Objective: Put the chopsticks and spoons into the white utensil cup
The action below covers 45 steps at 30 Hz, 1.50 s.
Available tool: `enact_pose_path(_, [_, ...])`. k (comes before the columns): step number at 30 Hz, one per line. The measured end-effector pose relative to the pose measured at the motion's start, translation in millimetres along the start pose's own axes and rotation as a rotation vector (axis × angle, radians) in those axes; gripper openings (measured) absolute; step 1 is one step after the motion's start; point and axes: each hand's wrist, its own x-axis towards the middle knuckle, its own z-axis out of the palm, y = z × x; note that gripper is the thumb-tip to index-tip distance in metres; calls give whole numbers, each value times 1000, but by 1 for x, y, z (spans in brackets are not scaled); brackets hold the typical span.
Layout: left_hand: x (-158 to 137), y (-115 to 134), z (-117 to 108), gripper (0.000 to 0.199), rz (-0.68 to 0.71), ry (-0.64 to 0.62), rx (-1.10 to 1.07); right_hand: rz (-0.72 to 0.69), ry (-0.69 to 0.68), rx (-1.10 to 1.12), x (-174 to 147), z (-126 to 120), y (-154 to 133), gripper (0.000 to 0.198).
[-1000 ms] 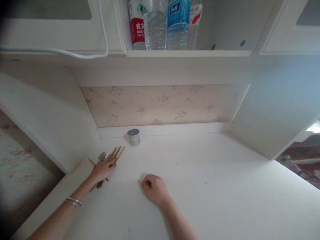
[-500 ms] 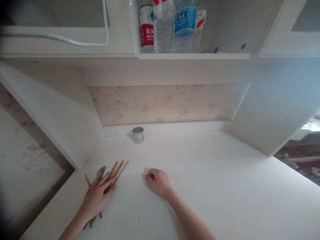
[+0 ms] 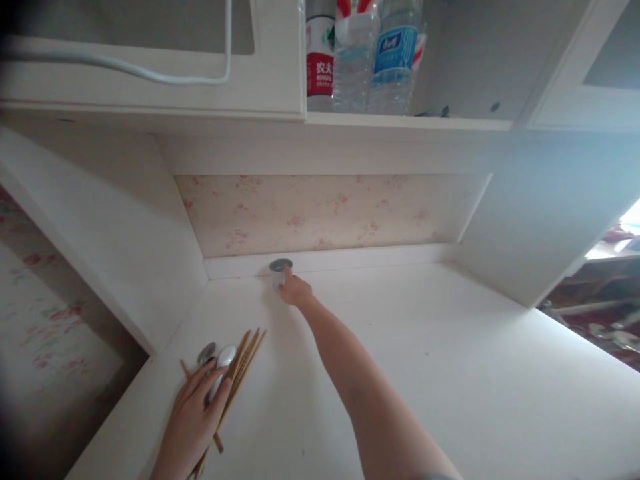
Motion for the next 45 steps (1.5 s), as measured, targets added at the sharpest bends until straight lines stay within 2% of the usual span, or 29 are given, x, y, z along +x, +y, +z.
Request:
enact_pose_path(6, [-1, 4, -2, 41, -19, -2, 0, 59, 70, -17, 0, -3, 4, 31])
enact_pose_path(11, [-2, 3, -3, 42, -39, -1, 11, -2, 173, 26, -28, -23, 10, 28])
enact_pose_path(17, [0, 7, -9, 38, -9, 69, -36, -116, 228, 121, -101, -49, 19, 25])
enact_pose_path(22, [1, 22, -19, 38, -25, 132, -151, -176, 228, 206, -172, -44, 36, 23])
enact_pose_path(25, [-5, 43, -21, 34, 12, 128, -211, -177, 205, 223, -203, -38, 46, 24])
enact_pose_path(27, [-12, 63, -20, 31, 59, 63, -256, -168, 217, 233, -216, -35, 51, 25])
enact_pose_path(32, [-31, 122, -4, 26, 110, -282, -285, -161, 232, 247, -234, -30, 62, 26])
enact_pose_path(35, [-32, 146, 10, 27, 109, -413, -285, -213, 223, 260, -236, -24, 66, 25])
enact_pose_path(38, [-26, 155, 24, 27, 101, -499, -265, -280, 223, 286, -235, -16, 71, 25])
enact_pose_path(41, [-21, 154, 34, 28, 83, -529, -211, -328, 237, 351, -234, -7, 79, 26])
enact_pose_path(45, [-17, 151, 38, 29, 13, -538, -206, -269, 284, 534, -237, 5, 88, 30])
